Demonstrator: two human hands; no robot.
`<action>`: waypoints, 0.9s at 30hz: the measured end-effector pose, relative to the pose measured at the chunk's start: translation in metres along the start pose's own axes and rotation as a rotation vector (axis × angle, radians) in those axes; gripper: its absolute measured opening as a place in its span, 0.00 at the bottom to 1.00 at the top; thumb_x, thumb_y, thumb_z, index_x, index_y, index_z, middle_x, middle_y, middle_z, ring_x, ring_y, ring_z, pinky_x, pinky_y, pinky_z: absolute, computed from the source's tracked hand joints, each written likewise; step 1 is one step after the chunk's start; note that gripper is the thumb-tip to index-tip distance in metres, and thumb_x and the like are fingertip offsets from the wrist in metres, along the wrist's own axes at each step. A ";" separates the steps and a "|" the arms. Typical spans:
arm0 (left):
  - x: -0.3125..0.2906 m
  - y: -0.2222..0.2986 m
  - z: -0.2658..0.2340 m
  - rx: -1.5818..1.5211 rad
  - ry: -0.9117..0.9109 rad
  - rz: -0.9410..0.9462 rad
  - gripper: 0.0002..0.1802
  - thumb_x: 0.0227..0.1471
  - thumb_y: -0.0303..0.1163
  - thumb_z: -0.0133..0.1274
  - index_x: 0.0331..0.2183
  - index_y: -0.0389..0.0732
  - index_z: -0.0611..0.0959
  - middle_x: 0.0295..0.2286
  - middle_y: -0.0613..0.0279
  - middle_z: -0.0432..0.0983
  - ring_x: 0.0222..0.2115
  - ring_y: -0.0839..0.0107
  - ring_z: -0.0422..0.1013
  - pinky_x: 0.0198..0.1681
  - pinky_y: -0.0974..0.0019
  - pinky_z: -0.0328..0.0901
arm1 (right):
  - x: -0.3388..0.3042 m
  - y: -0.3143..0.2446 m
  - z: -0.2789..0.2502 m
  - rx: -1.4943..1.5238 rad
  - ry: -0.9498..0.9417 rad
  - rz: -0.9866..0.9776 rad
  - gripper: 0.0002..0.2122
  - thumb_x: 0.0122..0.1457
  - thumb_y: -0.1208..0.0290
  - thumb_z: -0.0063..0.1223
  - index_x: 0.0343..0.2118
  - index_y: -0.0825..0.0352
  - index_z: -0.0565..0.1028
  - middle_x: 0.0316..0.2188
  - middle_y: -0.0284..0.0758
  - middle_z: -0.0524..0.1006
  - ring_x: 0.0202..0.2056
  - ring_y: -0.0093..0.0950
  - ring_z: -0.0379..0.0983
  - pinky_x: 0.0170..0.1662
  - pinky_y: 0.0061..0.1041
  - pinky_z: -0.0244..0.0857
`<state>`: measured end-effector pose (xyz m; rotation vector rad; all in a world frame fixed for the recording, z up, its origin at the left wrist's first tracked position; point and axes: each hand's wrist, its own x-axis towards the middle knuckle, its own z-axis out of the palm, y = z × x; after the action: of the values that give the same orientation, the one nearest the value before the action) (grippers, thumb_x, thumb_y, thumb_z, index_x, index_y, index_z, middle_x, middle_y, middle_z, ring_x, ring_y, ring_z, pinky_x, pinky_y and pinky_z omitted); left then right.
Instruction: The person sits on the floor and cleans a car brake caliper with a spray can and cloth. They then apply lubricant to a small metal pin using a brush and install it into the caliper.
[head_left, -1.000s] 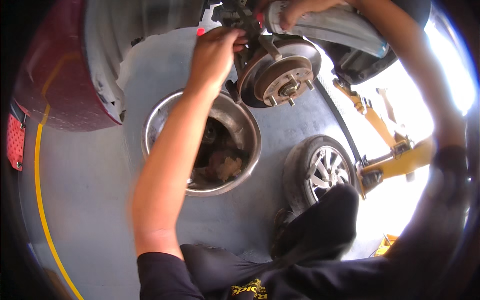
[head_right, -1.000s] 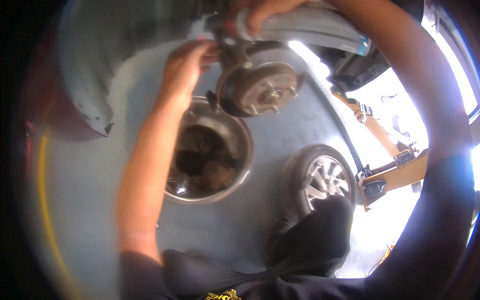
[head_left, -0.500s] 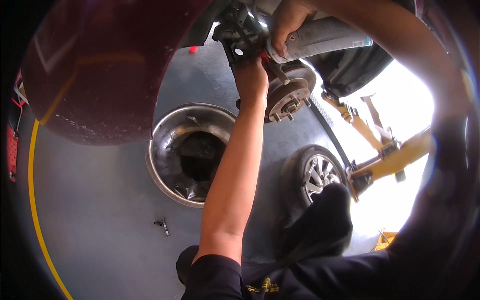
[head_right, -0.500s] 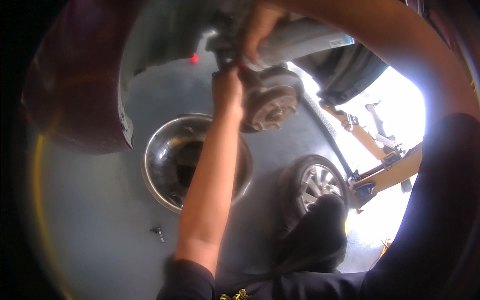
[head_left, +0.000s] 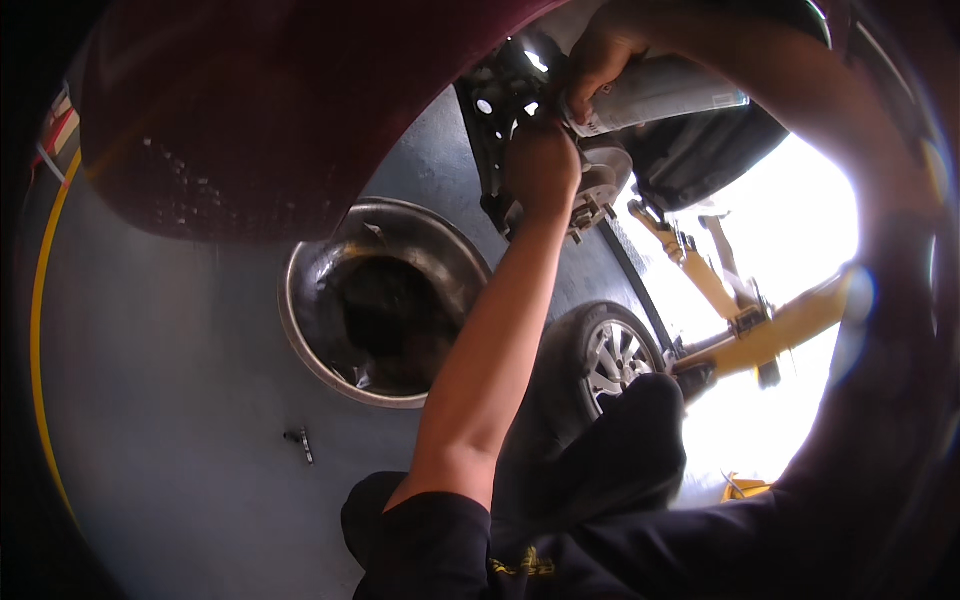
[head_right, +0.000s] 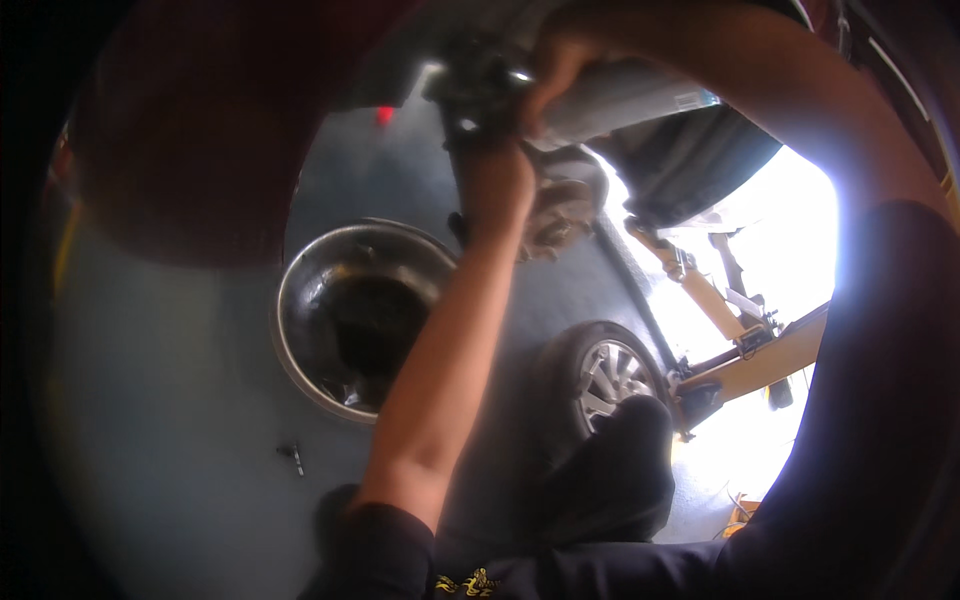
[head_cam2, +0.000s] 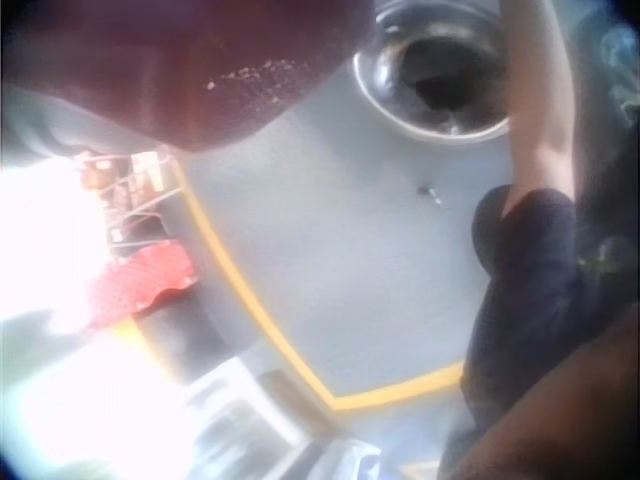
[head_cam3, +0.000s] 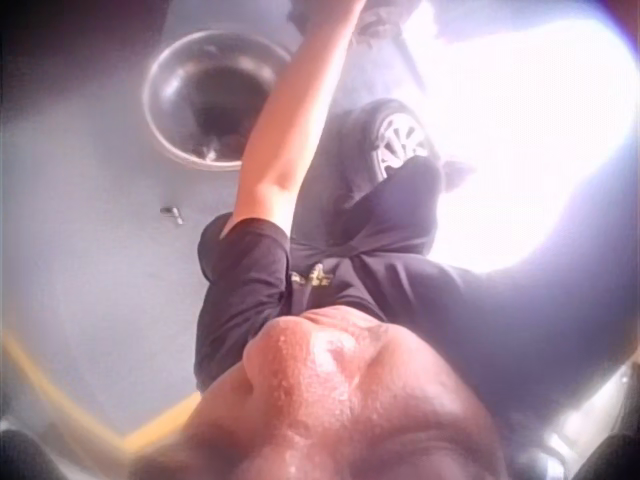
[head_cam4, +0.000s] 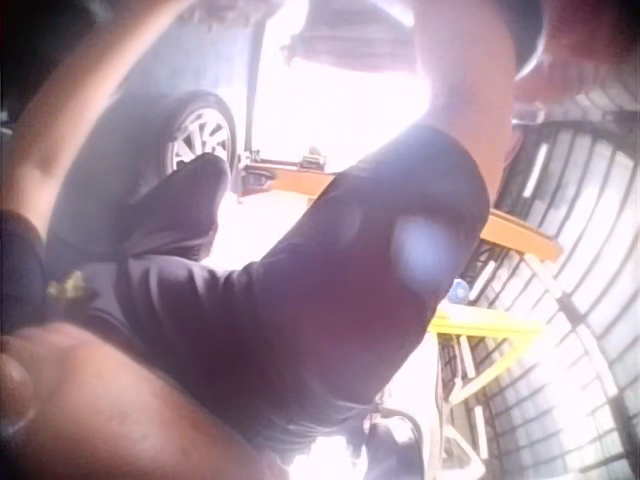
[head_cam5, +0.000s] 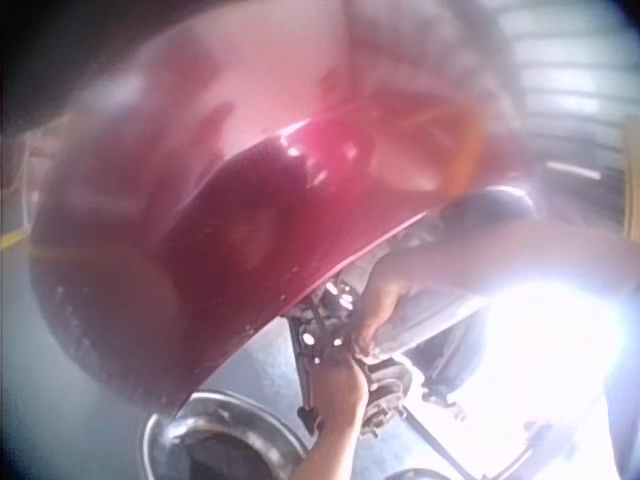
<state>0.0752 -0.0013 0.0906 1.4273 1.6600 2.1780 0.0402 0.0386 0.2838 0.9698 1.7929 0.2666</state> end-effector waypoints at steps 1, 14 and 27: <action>-0.003 0.002 0.002 0.009 -0.007 -0.012 0.12 0.60 0.35 0.47 0.34 0.38 0.82 0.33 0.45 0.80 0.33 0.49 0.79 0.34 0.50 0.74 | 0.000 0.001 0.000 -0.003 -0.005 0.004 0.32 0.54 0.60 0.64 0.62 0.62 0.66 0.52 0.44 0.76 0.52 0.38 0.73 0.55 0.36 0.67; -0.013 -0.001 0.020 0.067 0.065 -0.036 0.12 0.60 0.35 0.48 0.36 0.38 0.81 0.30 0.48 0.80 0.32 0.48 0.78 0.34 0.48 0.74 | -0.008 -0.005 0.002 -0.031 -0.008 -0.020 0.32 0.55 0.59 0.64 0.62 0.60 0.66 0.52 0.44 0.75 0.54 0.39 0.72 0.56 0.38 0.65; 0.035 -0.061 -0.058 -0.710 -0.521 -0.707 0.23 0.65 0.43 0.41 0.40 0.35 0.85 0.36 0.51 0.85 0.37 0.61 0.82 0.42 0.57 0.74 | -0.054 -0.005 0.025 0.007 0.357 -0.157 0.31 0.56 0.58 0.63 0.62 0.58 0.66 0.53 0.44 0.75 0.56 0.41 0.71 0.58 0.39 0.64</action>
<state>-0.0121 0.0004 0.0648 0.8895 0.8645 1.5488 0.0668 -0.0096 0.3071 0.8169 2.1841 0.3514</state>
